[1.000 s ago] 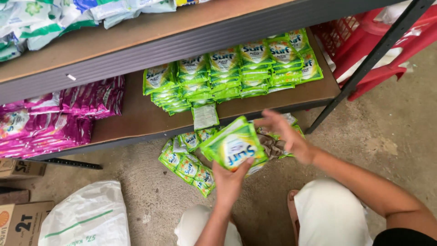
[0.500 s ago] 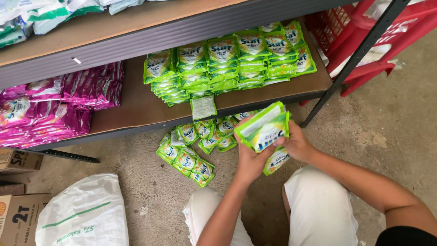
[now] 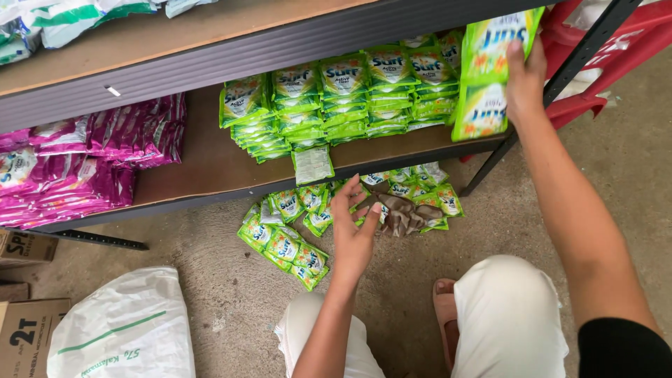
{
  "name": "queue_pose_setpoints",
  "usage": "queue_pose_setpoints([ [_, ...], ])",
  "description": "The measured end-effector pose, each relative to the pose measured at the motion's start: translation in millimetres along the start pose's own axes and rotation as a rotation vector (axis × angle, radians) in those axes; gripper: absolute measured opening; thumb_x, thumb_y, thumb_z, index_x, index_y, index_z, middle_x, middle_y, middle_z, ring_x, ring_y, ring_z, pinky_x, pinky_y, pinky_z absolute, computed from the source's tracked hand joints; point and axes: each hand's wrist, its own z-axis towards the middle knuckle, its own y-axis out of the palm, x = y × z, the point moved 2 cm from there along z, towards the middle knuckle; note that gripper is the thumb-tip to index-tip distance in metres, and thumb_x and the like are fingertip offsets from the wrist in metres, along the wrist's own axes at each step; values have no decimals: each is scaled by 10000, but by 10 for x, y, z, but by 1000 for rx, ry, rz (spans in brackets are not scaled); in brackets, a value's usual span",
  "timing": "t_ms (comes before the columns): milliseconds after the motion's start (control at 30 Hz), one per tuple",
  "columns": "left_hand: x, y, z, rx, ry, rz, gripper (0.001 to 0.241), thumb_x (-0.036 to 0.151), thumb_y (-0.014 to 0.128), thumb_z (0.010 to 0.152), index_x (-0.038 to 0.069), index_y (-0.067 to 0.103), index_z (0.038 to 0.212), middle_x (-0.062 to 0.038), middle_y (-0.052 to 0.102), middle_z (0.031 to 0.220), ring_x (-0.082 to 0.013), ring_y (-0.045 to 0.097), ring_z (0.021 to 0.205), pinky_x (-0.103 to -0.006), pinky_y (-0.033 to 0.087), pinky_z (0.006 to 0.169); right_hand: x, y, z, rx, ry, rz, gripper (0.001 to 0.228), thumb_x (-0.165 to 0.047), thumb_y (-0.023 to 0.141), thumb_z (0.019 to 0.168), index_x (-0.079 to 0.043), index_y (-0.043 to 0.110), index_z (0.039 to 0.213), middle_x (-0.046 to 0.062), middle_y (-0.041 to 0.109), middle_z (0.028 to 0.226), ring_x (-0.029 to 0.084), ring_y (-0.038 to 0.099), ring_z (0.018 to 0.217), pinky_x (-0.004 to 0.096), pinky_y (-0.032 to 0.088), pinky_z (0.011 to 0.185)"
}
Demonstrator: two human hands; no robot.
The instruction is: The person wipes down individual packets of laundry detergent with a cloth.
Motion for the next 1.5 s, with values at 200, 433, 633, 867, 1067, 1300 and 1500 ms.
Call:
queue_pose_setpoints([
  [200,180,-144,-30,-14,33,24,628,89,719,902,81,469,1478,-112,505,1411,-226,591,1207,-359,533,978,685,-333,551,230,178,-75,373,-300,649,1082,1,631,1301,56,738,1171,139,674,1014,320,553,924],
  [433,163,-284,-107,-27,-29,-28,596,74,692,912,78,459,1460,-101,496,1438,-205,603,1172,-339,548,964,720,-293,748,116,181,-174,313,-244,687,1117,13,630,1286,25,722,1137,126,645,1003,304,523,921],
  [633,-52,-416,-200,6,-62,-108,491,61,662,943,25,492,1403,-112,538,1400,-204,604,1135,-334,541,952,1447,-129,1181,104,585,259,293,-108,645,925,-38,646,1209,83,747,1105,213,718,952,384,587,865],
  [867,-54,-527,-224,20,-142,-116,401,74,665,933,22,541,1311,-113,569,1357,-198,613,1111,-329,549,937,1869,-111,1232,-54,394,-630,421,-171,703,980,-7,579,1347,136,619,1308,241,589,1177,377,448,1009],
  [1067,-6,-473,-218,-21,-132,-110,424,71,669,926,29,549,1330,-86,564,1324,-196,610,1112,-327,538,934,1859,-224,1230,-26,901,-232,485,-314,576,1024,-39,566,1423,130,680,1351,233,655,1228,358,528,1043],
  [1300,94,-470,-182,-28,-122,-65,418,78,670,928,42,589,1336,-87,546,1278,-198,616,1105,-313,561,924,1332,-234,582,218,192,-896,383,-358,597,1125,-20,745,1230,213,755,1199,336,703,1181,391,537,1008],
  [1500,-6,-410,-212,-93,-137,-161,378,95,661,943,48,602,1313,-80,527,1301,-190,616,1084,-309,543,897,755,-61,195,44,474,-646,457,-424,715,927,-43,694,1180,203,735,1112,351,701,1066,398,502,900],
])
